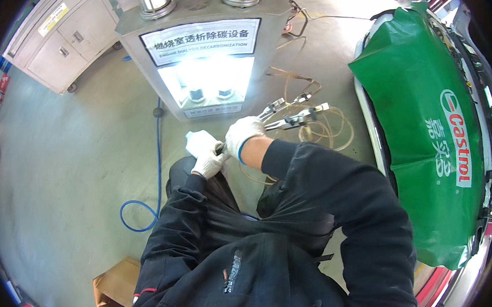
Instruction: The person retrieves a plastic bottle of fluid and several metal probes from a storage area, then walks to a decarbonization machine. They connect the probes to the machine and operate its controls while seated on the floor.
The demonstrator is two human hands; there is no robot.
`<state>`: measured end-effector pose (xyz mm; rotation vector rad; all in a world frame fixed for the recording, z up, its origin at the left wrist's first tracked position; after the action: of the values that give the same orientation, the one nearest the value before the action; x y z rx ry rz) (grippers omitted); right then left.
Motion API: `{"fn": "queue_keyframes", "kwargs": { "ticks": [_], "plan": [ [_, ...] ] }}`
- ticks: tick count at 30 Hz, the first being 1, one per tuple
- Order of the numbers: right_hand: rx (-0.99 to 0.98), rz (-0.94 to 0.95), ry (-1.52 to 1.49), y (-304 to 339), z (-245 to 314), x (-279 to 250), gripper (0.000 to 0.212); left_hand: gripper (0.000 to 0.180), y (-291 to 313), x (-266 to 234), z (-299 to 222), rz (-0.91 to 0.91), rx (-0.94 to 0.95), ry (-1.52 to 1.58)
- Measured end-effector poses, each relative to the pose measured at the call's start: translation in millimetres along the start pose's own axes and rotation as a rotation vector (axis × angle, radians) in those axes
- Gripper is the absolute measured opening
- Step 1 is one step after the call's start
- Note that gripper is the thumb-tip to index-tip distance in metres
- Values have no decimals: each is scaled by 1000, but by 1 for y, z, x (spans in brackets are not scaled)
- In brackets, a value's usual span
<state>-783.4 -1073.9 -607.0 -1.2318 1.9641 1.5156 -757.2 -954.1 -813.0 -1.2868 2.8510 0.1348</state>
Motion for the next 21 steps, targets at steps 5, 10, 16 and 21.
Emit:
{"fn": "queue_keyframes", "kwargs": {
  "ticks": [5, 10, 16, 21],
  "plan": [
    [-76, -253, -70, 19, -2, 5, 31, 22, 2, 6, 9, -136, 74, -134],
    [-268, -921, -245, 94, -77, 1, 24, 29, 7, 4, -10, -103, 139, -236],
    [744, -907, -1175, 121, -253, 70, 50, 30, 9, 4, -21, -92, 93, -141],
    [467, -295, -1401, 60, -221, 125, 85, 32, 8, 3, -11, -103, 127, -192]
  ]
}}
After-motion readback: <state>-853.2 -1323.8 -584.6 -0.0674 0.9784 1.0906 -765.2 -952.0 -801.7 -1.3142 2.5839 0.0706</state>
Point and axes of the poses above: each hand's wrist, its own y-axis away from the middle knuckle, its own x-axis out of the palm, z = x × y, the point moved 5 cm from there along -y, towards the middle knuckle, and after that the axes turned 14 degrees about y, right-handed, at the moved point
